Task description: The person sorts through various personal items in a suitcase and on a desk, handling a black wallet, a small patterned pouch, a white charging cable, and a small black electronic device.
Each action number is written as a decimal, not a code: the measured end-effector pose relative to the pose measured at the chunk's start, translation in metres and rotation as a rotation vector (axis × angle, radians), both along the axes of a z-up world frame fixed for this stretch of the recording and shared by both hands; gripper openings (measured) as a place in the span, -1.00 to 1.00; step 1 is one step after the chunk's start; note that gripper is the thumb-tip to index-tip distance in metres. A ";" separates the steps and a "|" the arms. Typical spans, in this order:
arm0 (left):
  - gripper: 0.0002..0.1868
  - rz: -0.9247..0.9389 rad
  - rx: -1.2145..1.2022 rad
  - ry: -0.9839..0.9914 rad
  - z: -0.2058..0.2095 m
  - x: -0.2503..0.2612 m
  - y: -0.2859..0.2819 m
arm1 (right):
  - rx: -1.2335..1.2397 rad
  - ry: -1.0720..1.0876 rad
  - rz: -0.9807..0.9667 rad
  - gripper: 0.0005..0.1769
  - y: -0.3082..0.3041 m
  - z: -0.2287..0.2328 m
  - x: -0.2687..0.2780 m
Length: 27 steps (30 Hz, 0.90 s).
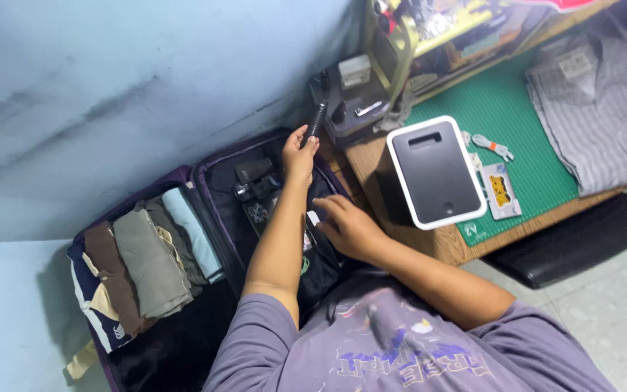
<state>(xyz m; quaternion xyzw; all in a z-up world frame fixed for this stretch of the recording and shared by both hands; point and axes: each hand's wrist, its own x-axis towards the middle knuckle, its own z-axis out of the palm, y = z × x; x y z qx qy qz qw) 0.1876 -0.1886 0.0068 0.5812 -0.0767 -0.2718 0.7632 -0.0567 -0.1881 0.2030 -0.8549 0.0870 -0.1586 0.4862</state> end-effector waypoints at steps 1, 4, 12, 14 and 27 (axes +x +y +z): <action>-0.56 0.013 0.019 -0.004 -0.001 0.008 -0.003 | 0.008 -0.013 0.038 -0.42 0.003 0.000 0.002; -0.57 -0.029 0.024 0.054 -0.003 0.026 -0.012 | 0.026 0.005 0.090 -0.32 0.007 -0.008 0.004; -0.62 -0.230 0.236 -0.054 0.002 0.067 -0.022 | 0.073 0.143 -0.002 -0.28 -0.010 -0.037 0.003; -0.62 -0.267 0.289 -0.054 0.002 0.069 -0.022 | 0.081 0.160 -0.011 -0.28 -0.010 -0.042 0.004; -0.60 -0.193 0.233 -0.175 0.002 0.062 -0.054 | 0.199 0.272 0.048 -0.25 -0.013 -0.056 0.012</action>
